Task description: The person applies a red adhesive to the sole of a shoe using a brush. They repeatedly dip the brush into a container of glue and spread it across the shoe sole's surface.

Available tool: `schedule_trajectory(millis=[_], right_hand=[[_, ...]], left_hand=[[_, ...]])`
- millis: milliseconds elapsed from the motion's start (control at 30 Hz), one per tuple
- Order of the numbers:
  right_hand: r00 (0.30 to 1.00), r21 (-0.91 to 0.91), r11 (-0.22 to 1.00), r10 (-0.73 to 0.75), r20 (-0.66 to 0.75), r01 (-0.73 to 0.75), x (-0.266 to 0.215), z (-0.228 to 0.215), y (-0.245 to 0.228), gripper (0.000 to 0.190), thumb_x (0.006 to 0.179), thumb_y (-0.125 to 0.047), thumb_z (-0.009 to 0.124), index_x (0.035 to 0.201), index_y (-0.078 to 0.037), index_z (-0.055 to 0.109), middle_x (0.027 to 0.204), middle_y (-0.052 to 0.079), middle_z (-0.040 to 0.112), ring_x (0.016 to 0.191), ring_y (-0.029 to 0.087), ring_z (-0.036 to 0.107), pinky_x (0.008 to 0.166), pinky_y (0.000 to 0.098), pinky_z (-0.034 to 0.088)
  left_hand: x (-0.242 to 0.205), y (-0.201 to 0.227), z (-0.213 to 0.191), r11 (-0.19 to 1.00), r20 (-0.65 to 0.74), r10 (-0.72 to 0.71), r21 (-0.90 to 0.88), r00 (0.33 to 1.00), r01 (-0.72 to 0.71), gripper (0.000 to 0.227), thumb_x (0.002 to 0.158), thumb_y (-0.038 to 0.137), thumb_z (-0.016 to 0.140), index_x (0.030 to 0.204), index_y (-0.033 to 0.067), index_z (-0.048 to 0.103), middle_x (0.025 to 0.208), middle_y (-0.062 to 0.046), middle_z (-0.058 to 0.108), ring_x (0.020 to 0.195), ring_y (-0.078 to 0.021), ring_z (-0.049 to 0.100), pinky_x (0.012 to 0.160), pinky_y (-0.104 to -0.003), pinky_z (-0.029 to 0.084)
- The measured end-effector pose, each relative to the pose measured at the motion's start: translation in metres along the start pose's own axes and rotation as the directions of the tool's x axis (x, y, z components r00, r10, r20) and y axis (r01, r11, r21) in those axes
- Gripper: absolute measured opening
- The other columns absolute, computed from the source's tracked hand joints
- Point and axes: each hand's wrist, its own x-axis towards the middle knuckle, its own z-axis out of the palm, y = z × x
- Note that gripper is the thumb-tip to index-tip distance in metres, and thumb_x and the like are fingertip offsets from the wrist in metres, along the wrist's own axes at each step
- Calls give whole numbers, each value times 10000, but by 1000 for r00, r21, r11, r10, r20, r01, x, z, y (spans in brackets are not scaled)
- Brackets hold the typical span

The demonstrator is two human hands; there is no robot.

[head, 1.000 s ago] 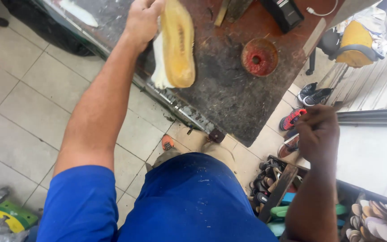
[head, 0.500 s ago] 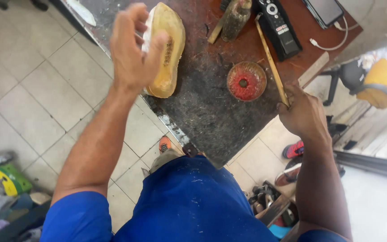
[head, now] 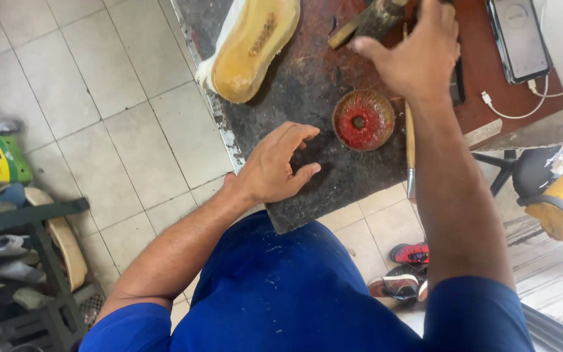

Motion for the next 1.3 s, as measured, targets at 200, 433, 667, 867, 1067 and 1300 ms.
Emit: schedule_trajectory(millis=[200, 433, 667, 867, 1067, 1300], right_hand=[[941, -59, 981, -195, -277, 186, 37, 59, 32, 857, 833, -618, 1052, 1322, -72, 608, 1289, 199, 565, 1197, 456, 492, 893, 689, 433], [996, 260, 965, 44, -81, -21, -36, -53, -34, 632, 828, -183, 1015, 1189, -90, 505, 1219, 109, 672, 1109, 241, 695, 1037, 351, 510], [920, -319, 871, -391, 11, 374, -94, -62, 40, 250, 1122, -176, 863, 1115, -30, 659, 1067, 144, 572, 923, 301, 576, 820, 459, 496], [934, -565, 759, -352, 62, 324, -119, -46, 46, 112, 1055, -142, 772, 1051, -185, 669, 1022, 79, 534, 951, 286, 508, 832, 421, 379], [904, -722, 634, -427, -28, 277, -118, -31, 40, 226, 908, -201, 878, 1038, -287, 714, 996, 6, 510, 940, 208, 489, 888, 402, 320], [901, -772, 569, -433, 13, 284, -115, -29, 27, 439, 704, -113, 818, 1096, -306, 775, 1014, 13, 498, 987, 218, 465, 868, 395, 302]], left_hand=[[-4, -8, 16, 999, -15, -50, 17, 999, 50, 575, 870, 184, 811, 1338, 39, 512, 1072, -122, 595, 902, -257, 598, 774, -416, 510], [35, -1, 18, 988, 47, -20, 157, 999, 13, 840, 809, 359, 885, 1438, 34, 434, 1362, -197, 569, 1205, -342, 563, 1014, -493, 506], [77, -37, 52, 974, 102, 46, 217, 994, -68, 1374, 623, 549, 1090, 1594, 147, 204, 1627, -218, 312, 1408, -398, 455, 1082, -596, 441], [76, -53, 60, 975, 7, 150, 167, 989, -149, 1355, 674, 533, 1090, 1598, 157, 173, 1545, -127, 514, 1280, -339, 591, 996, -535, 472], [76, -57, 60, 977, -18, 147, 155, 989, -143, 1363, 666, 544, 1106, 1599, 155, 192, 1538, -91, 532, 1266, -306, 592, 984, -483, 466], [76, -58, 61, 987, -11, 113, 118, 993, -111, 1393, 643, 573, 1110, 1597, 170, 179, 1483, -73, 571, 1205, -314, 608, 981, -503, 468]])
